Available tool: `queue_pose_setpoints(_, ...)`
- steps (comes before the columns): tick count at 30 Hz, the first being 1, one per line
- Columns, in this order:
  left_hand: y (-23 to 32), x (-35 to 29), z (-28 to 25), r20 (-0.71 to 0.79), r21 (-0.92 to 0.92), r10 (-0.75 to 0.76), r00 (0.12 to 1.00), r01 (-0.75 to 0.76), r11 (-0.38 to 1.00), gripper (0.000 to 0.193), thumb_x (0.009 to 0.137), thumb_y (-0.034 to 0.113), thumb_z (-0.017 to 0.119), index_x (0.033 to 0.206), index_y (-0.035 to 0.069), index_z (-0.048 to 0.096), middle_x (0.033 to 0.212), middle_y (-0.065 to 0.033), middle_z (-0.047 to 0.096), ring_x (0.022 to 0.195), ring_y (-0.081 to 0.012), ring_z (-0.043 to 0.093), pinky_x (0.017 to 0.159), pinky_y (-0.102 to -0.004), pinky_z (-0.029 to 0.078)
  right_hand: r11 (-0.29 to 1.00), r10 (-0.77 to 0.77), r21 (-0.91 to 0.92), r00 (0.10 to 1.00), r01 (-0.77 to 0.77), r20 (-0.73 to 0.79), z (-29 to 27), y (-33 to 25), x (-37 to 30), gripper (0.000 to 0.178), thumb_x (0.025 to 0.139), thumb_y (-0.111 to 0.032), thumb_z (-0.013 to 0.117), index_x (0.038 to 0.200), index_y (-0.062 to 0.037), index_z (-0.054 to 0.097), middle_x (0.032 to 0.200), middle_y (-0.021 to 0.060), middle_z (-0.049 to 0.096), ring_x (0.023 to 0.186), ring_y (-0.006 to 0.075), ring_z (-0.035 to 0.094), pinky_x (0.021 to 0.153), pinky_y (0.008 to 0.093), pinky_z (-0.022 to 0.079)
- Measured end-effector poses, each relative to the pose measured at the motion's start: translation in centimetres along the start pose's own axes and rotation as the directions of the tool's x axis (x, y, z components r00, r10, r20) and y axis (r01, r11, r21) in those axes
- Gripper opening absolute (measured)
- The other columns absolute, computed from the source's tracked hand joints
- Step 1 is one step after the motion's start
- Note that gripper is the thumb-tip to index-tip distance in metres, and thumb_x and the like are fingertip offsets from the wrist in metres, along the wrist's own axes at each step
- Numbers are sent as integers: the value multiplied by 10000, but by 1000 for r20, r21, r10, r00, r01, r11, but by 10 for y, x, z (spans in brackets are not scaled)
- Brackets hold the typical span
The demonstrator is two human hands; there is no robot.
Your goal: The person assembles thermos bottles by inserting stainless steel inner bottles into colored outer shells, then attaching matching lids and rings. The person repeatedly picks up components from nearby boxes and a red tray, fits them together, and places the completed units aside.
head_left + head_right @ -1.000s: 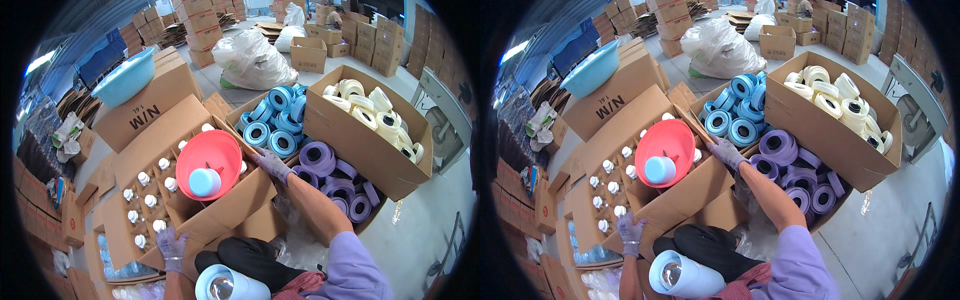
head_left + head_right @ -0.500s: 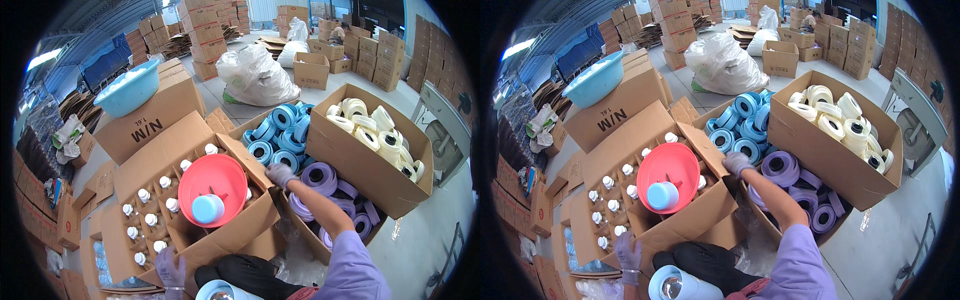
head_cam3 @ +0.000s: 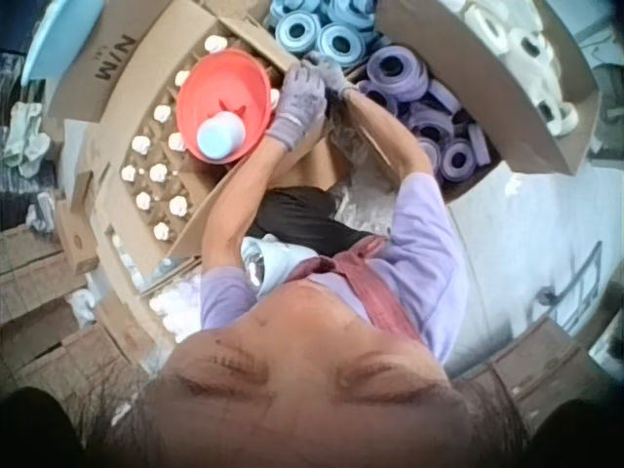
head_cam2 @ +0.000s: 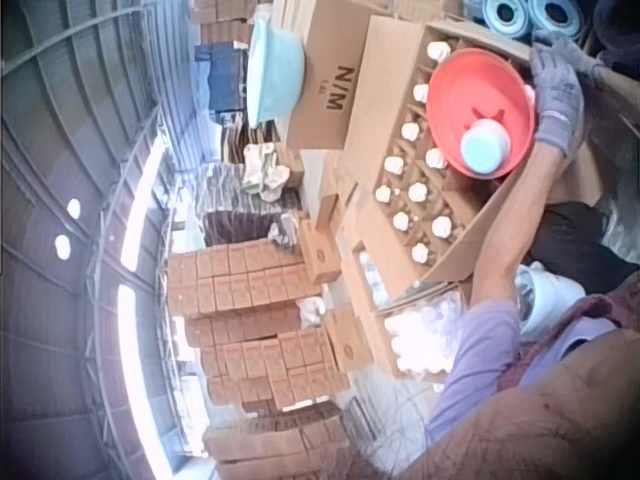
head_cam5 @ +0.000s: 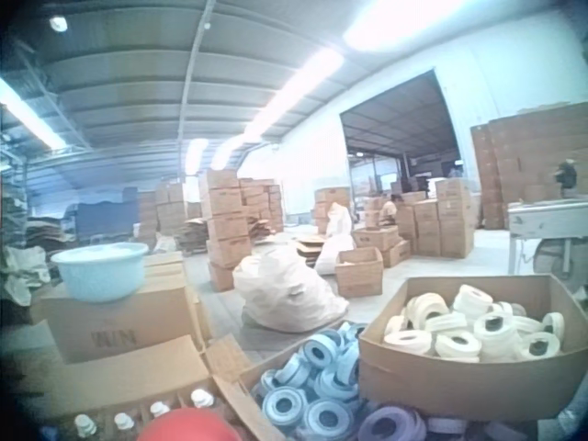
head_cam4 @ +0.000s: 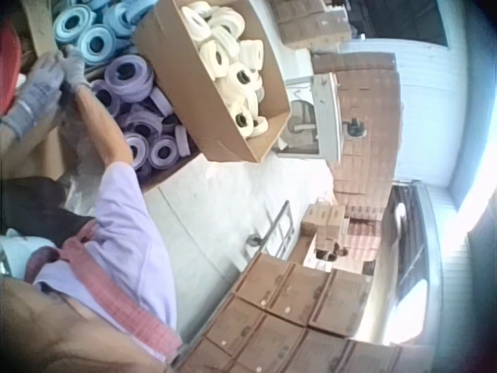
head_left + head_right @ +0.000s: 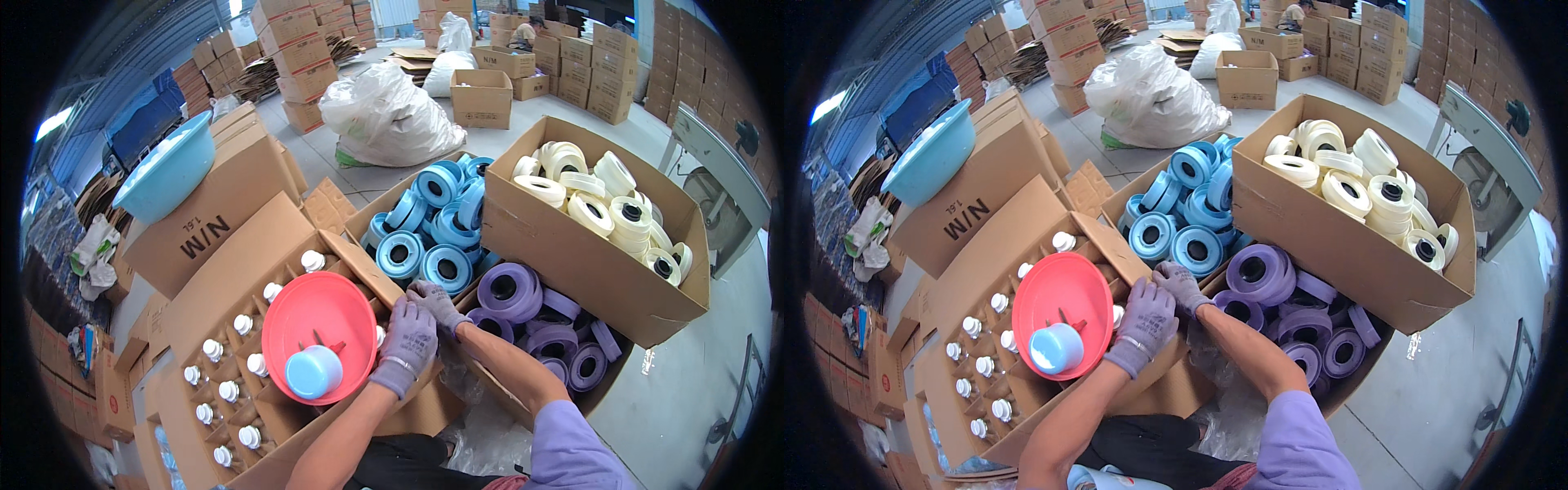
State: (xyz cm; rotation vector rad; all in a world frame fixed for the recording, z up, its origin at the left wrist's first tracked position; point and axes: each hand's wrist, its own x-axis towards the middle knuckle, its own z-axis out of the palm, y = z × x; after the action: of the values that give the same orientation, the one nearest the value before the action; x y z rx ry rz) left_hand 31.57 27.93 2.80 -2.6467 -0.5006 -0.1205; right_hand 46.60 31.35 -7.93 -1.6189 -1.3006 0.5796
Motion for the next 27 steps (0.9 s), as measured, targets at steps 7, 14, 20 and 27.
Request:
queue_pose_setpoints(7, 2, 12, -1, 31, -72, 81, 996, -79, 994, 256, 835, 317, 610, 765, 101, 729, 831, -84, 676, 931, -238, 615, 1005, -422, 366, 830, -16, -509, 923, 226, 384, -9, 12, 14, 284, 931, -334, 539, 1038, -90, 636, 1102, 191, 657, 1037, 384, 651, 882, 464, 514)
queue_pose_setpoints(14, -5, 8, -5, -12, -140, 94, 995, -95, 986, 206, 808, 264, 627, 760, 95, 737, 825, -78, 687, 867, -235, 638, 981, -427, 389, 756, 219, -648, 897, 93, 385, 15, -1, -19, 480, 950, -263, 511, 1405, -129, 437, 1036, 160, 711, 953, 340, 715, 727, 476, 565)
queue_pose_setpoints(20, -8, 10, 3, 7, -49, 107, 994, -106, 993, 222, 804, 227, 620, 889, 45, 714, 823, -75, 682, 836, -239, 637, 914, -413, 426, 786, 119, -574, 855, 230, 505, 4, 6, -41, 589, 941, -218, 501, 1483, -75, 324, 991, 181, 726, 880, 346, 723, 706, 483, 563)
queue_pose_setpoints(27, -2, 14, -6, -63, -148, 128, 990, -136, 980, 153, 825, 221, 616, 835, 79, 671, 826, -88, 641, 859, -247, 624, 968, -404, 415, 763, 71, -487, 693, 425, 717, -29, 5, -36, 206, 827, -219, 643, 966, -85, 716, 982, 127, 724, 933, 315, 708, 724, 455, 564)
